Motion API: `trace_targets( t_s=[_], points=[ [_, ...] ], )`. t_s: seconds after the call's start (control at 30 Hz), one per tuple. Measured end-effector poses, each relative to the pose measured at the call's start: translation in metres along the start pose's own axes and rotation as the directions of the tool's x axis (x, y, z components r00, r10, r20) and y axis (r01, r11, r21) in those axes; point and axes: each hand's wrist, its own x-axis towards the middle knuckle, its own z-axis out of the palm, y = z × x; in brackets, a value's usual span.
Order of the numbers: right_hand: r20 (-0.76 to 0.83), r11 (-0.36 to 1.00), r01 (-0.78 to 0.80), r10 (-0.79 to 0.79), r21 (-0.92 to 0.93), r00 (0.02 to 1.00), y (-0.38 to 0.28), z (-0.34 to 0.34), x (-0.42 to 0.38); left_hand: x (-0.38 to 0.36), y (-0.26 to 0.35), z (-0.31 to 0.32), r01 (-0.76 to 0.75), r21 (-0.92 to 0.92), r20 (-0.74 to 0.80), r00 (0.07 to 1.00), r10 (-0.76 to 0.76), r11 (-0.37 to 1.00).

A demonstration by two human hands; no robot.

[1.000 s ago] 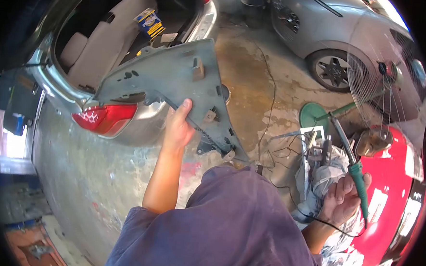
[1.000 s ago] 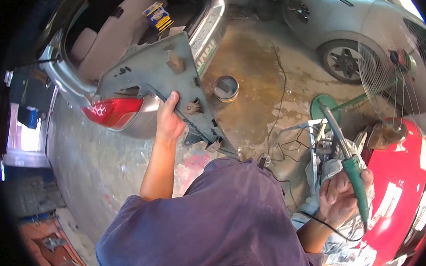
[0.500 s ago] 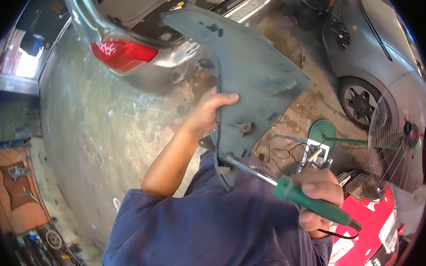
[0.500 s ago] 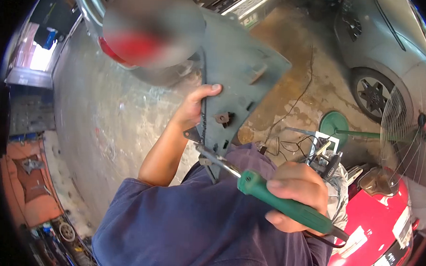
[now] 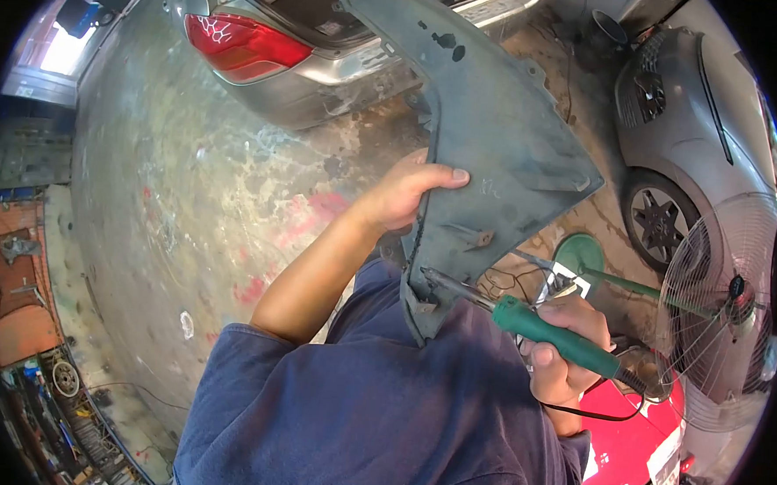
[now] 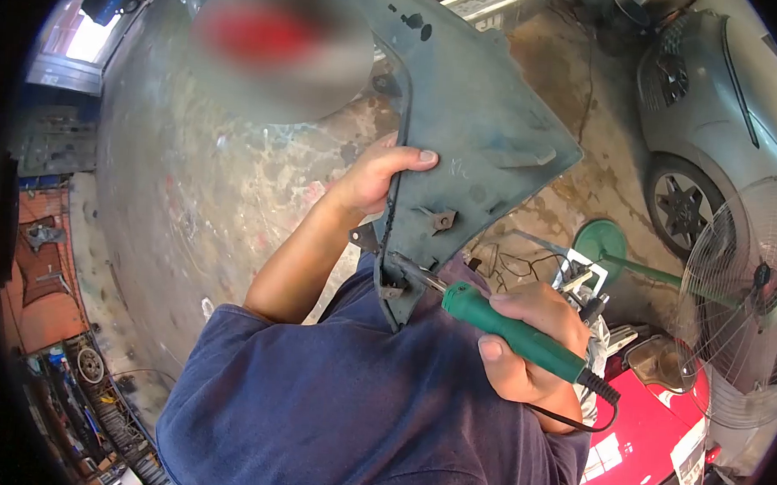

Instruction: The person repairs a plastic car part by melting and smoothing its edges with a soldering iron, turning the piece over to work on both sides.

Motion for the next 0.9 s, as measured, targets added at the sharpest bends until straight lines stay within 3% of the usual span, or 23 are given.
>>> trace_targets(
  t_s=[0.43,0.63,0.9],
  points=[
    [-0.009,0.997,-0.063,0.063,-0.036,0.998,0.003,0.005,-0.002,0.009,-0.003,0.008,0.014,0.01,0.038,0.999,-0.015,1.0],
    [-0.031,0.979,-0.2,0.201,0.022,0.979,0.005,0.01,-0.015,0.002,0.001,0.008,0.015,-0.008,0.068,0.998,-0.014,1.0],
    [-0.021,0.973,-0.225,0.227,0.056,0.974,0.005,0.019,-0.019,-0.004,-0.003,0.001,-0.037,-0.019,0.086,0.996,0.039,0.999]
  ],
)
